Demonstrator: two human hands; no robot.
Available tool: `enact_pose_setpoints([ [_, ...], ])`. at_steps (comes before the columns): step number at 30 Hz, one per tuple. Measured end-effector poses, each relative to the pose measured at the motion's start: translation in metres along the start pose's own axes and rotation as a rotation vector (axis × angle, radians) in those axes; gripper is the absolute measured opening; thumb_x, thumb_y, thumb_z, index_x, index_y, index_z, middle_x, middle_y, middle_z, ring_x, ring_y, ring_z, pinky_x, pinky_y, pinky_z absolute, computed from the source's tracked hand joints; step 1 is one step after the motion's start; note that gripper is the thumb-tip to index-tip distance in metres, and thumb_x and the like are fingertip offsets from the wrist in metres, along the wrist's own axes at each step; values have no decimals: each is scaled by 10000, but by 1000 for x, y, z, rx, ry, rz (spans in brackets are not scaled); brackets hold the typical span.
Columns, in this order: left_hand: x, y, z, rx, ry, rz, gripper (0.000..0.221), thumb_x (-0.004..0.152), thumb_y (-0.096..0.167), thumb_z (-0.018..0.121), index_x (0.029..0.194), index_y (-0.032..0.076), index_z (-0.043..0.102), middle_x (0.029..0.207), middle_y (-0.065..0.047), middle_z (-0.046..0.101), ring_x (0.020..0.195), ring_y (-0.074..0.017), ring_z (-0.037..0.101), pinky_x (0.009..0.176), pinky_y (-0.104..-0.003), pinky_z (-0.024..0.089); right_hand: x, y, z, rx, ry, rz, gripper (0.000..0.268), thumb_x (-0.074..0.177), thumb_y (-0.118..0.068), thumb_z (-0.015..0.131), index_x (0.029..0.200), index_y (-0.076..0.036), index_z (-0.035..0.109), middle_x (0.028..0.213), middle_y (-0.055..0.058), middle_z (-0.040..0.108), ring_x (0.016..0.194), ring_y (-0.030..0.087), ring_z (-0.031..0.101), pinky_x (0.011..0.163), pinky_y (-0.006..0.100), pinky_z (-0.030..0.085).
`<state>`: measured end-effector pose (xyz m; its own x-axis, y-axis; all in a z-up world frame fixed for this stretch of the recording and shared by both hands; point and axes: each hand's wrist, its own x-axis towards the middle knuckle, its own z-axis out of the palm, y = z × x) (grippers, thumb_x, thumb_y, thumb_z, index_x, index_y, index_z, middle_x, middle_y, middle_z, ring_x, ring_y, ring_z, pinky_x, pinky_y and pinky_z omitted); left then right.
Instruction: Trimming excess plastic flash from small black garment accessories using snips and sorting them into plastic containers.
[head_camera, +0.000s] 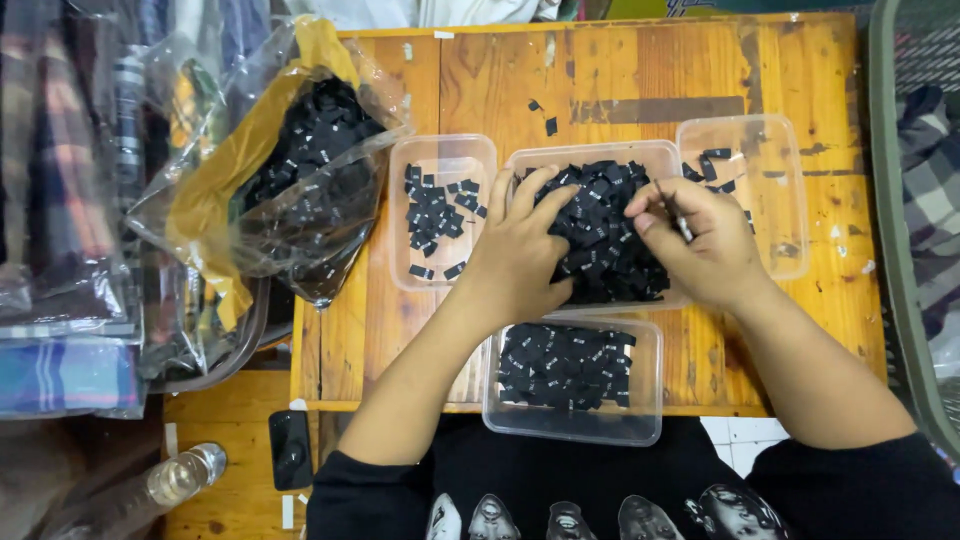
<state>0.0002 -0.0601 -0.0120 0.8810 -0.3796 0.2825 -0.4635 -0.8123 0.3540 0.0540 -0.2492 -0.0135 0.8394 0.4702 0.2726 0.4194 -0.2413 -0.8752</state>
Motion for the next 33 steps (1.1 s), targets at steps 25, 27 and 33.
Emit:
enact_pose_setpoints([
  [25, 8, -21, 10, -521, 273, -130, 120, 765, 129, 597, 667, 67, 567, 1036, -4, 556, 1107, -252, 374, 981, -438, 163, 8, 0, 20, -111, 39, -201, 159, 698, -101, 676, 846, -51, 649, 595, 109, 608, 526, 267, 607, 450, 282, 464],
  [27, 8, -19, 10, -505, 259, -133, 131, 729, 167, 635, 639, 92, 578, 1035, 17, 559, 1111, -241, 373, 989, -444, 153, 6, 2, 19, -127, 24, -199, 186, 668, -94, 708, 832, -40, 638, 595, 125, 602, 543, 287, 608, 447, 289, 457],
  [33, 8, -22, 18, -550, 307, -162, 185, 739, 207, 635, 593, 111, 573, 1008, 39, 570, 1097, -215, 394, 985, -426, 168, 7, -1, 23, -167, 74, -180, 63, 726, -48, 661, 788, -52, 648, 577, 101, 601, 547, 276, 609, 463, 277, 458],
])
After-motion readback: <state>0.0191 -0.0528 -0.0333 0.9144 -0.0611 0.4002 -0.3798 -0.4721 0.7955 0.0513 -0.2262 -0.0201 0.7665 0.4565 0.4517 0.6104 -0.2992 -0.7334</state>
